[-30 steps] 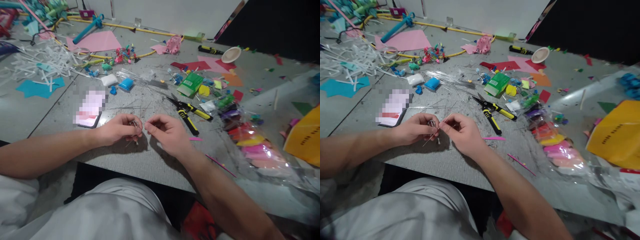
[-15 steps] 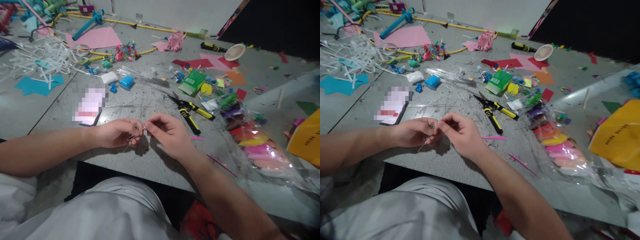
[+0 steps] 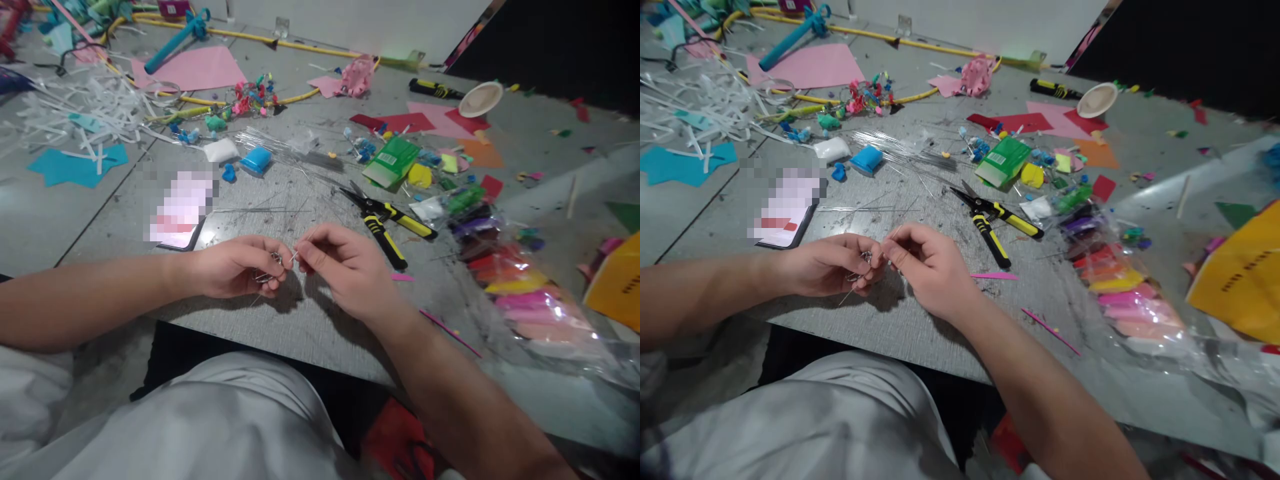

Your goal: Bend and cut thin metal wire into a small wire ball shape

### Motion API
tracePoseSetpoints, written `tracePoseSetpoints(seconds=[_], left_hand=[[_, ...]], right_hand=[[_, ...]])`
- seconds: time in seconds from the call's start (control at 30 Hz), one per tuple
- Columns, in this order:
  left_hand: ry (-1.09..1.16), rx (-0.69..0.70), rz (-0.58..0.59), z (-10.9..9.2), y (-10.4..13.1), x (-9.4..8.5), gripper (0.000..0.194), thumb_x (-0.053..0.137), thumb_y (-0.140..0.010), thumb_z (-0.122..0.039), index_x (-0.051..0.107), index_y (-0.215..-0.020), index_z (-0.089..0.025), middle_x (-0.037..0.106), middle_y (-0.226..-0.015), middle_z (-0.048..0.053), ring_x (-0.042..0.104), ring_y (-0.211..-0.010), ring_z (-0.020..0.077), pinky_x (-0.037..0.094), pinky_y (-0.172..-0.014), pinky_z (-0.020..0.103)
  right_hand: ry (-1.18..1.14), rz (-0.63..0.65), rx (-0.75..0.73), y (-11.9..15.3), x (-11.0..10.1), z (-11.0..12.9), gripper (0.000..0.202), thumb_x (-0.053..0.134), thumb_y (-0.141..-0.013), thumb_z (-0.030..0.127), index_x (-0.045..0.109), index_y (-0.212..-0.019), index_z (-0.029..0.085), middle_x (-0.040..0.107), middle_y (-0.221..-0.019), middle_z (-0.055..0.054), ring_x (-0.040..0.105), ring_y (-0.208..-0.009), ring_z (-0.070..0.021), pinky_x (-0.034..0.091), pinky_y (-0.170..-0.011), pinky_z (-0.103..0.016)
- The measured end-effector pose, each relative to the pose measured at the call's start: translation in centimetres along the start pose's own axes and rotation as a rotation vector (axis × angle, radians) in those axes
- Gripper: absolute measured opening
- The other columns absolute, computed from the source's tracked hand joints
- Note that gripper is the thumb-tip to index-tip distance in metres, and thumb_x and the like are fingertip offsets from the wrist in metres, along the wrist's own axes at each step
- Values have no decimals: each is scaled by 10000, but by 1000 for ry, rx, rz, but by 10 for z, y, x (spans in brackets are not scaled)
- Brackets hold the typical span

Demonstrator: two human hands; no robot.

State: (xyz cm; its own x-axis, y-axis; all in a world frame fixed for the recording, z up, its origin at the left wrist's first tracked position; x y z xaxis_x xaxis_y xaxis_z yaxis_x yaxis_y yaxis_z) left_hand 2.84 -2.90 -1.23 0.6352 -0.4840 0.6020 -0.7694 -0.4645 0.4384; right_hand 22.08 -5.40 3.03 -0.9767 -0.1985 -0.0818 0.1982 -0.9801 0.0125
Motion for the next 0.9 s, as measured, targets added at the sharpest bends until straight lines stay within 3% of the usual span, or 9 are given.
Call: tracePoseSetpoints(seconds=[0.17, 0.67, 0.9], left_hand=[[-46, -28, 1, 3, -2, -4, 362, 1123, -708, -288, 801, -842, -193, 733, -764, 7, 635, -651, 121, 534, -661, 256], [-63, 67, 19, -2, -2, -4, 415, 1181, -700, -342, 812, -821, -196, 755, -744, 19, 655, -647, 137, 524, -642, 259], [-61, 51, -9, -1, -1, -4, 358, 1151, -697, -318, 832, -815, -206, 761, -759, 9, 652, -653, 133, 515, -637, 255]], right_hand=[[19, -3, -4, 2, 2, -1, 363, 1071, -967, 554, 831, -851, 308, 729, -771, 24, 662, -716, -204, 692, -781, -382], [-36, 22, -18, 3, 3, -6, 210, 1097, -914, 324, 887, -904, 339, 863, -891, 15, 819, -848, -241, 753, -880, -403], [74, 13, -68, 6, 2, -5, 165, 1046, -917, 287, 890, -890, 332, 845, -864, 12, 788, -801, -236, 740, -861, -402]])
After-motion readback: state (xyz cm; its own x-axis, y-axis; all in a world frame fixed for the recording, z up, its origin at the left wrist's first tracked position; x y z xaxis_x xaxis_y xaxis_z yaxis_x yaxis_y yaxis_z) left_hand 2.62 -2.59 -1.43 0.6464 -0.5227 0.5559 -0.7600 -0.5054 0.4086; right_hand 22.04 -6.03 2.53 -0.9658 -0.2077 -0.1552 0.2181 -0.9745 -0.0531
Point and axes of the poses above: each hand's wrist, its own y-axis away from the middle knuckle, its own x-axis out of the palm, z = x × y, the point moved 4 cm from there along -y, towards the middle knuckle
